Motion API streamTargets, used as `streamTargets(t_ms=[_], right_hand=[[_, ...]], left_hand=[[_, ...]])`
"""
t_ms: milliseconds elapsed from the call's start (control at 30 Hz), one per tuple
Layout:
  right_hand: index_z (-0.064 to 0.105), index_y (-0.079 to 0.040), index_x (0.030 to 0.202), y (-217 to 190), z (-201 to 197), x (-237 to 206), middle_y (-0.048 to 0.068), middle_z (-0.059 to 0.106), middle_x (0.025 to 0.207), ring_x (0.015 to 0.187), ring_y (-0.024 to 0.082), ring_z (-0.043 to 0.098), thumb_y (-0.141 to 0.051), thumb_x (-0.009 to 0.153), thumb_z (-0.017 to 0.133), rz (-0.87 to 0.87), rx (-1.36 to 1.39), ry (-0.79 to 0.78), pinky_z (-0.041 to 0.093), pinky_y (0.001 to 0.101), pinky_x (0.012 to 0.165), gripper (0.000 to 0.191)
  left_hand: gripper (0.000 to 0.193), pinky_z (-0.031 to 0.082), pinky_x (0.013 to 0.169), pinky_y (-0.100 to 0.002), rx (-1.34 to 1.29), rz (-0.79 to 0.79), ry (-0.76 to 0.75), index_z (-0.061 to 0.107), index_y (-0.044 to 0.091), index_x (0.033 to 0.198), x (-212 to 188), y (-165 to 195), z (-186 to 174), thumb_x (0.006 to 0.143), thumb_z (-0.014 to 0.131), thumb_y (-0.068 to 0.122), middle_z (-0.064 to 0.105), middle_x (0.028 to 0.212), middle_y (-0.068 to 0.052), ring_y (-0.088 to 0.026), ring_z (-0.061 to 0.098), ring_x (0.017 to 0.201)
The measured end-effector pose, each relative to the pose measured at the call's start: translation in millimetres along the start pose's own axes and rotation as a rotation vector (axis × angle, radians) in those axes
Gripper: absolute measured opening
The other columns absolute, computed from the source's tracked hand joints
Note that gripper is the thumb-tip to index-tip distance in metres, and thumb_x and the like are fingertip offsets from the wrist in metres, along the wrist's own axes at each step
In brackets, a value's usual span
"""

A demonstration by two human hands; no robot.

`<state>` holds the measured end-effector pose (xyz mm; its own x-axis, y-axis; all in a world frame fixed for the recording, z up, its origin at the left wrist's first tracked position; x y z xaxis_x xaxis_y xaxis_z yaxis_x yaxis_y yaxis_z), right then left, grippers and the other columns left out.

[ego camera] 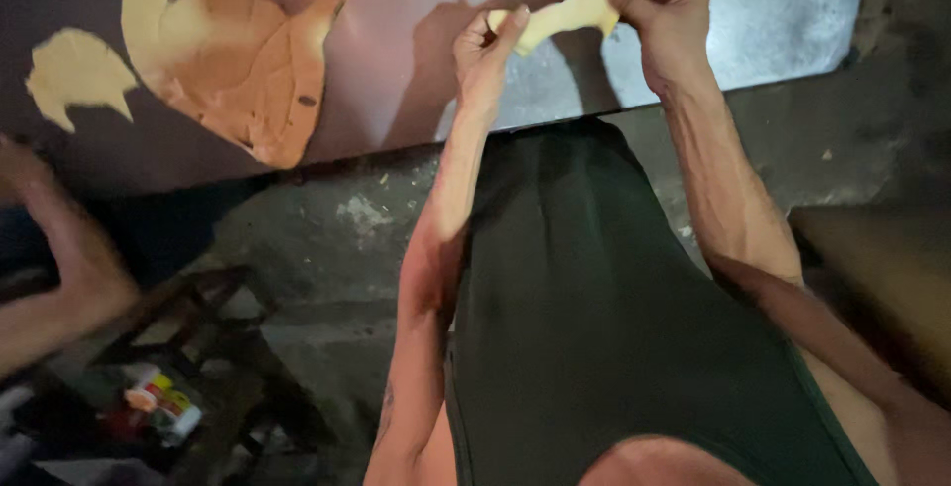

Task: The person takes small cut dough pieces from a metal worktable, rolls and stretches each piece by hand into a strip, and places the shaped strips onto baking trays. Decorative turtle-shaped dough pieces remain on the table as the person works through the cut pieces one at a time.

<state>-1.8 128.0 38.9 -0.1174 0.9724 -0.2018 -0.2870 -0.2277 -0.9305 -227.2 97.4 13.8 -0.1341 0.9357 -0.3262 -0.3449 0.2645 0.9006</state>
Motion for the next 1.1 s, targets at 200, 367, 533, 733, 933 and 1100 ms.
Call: streamTargets(t_ms=[200, 367, 533, 733, 933, 1100], right_hand=[[0.073, 0.001, 0.111, 22.0, -9.4, 21.9, 0.005, 0.074, 0.097, 0.086, 0.013, 0.069, -0.003, 0.108, 0.073, -0.154, 0.096, 0.184, 0.059, 0.0323, 0.080, 0.005], [0.071, 0.004, 0.130, 8.5, 15.1, 16.6, 0.014, 0.070, 0.128, 0.118, 0.023, 0.062, -0.007, 0.112, 0.073, -0.489, -0.747, -0.042, 0.051, 0.0367, 0.101, 0.021], [0.046, 0.002, 0.151, 40.7, 77.3, -7.8, 0.011, 0.058, 0.145, 0.133, 0.018, 0.056, -0.024, 0.110, 0.072, -0.163, -0.293, -0.496, 0.046, 0.0333, 0.112, 0.055], [0.073, 0.001, 0.120, 60.0, 100.7, -14.7, 0.002, 0.073, 0.102, 0.090, 0.007, 0.065, -0.010, 0.108, 0.078, 0.112, -0.319, -0.357, 0.055, 0.0252, 0.082, 0.017], [0.059, -0.006, 0.122, 55.7, 95.7, -28.9, 0.000, 0.073, 0.097, 0.089, 0.008, 0.068, -0.003, 0.099, 0.071, 0.205, -0.040, -0.317, 0.056, 0.0252, 0.084, 0.027], [0.064, -0.006, 0.137, 69.9, 95.1, -42.1, -0.001, 0.069, 0.098, 0.094, 0.009, 0.066, -0.006, 0.101, 0.070, 0.293, 0.153, -0.204, 0.055, 0.0259, 0.091, 0.036]], left_hand=[[0.017, 0.051, 0.068, -0.026, -0.227, 0.078, 0.309, 0.070, 0.006, 0.094, -10.0, 3.8, -53.3, 0.098, 0.074, 0.022, 0.066, 0.085, 0.003, -0.006, 0.060, 0.076], [0.028, 0.056, 0.076, -0.027, -0.049, 0.071, 0.189, 0.072, 0.002, 0.119, -23.2, 14.8, -82.3, 0.101, 0.070, 0.023, 0.069, 0.095, 0.002, -0.008, 0.064, 0.083], [0.046, 0.056, 0.089, -0.027, 0.154, 0.099, -0.136, 0.055, -0.001, 0.144, -38.2, 21.1, -57.0, 0.103, 0.070, 0.014, 0.074, 0.107, -0.002, -0.010, 0.067, 0.099], [0.049, 0.056, 0.078, -0.025, 0.464, 0.120, 0.037, 0.050, 0.004, 0.144, -45.7, 12.4, -61.1, 0.099, 0.067, 0.011, 0.075, 0.098, -0.002, -0.011, 0.069, 0.086], [0.033, 0.057, 0.091, -0.029, 0.308, 0.199, 0.160, 0.068, -0.001, 0.134, -49.4, -7.0, -71.4, 0.104, 0.071, 0.015, 0.074, 0.111, -0.010, -0.015, 0.068, 0.102], [0.040, 0.053, 0.093, -0.026, 0.049, -0.192, 0.158, 0.062, -0.003, 0.129, -58.4, -36.6, -62.9, 0.101, 0.069, 0.024, 0.070, 0.117, -0.003, -0.009, 0.065, 0.108]])
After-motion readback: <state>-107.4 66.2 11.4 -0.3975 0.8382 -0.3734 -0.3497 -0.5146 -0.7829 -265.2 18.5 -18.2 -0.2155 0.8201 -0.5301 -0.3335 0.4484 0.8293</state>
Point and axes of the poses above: each hand's wrist, its own x-axis towards the middle knuckle, its own z-axis out of the palm, y = z × x, the point moved 5 cm from there along x, towards the middle knuckle
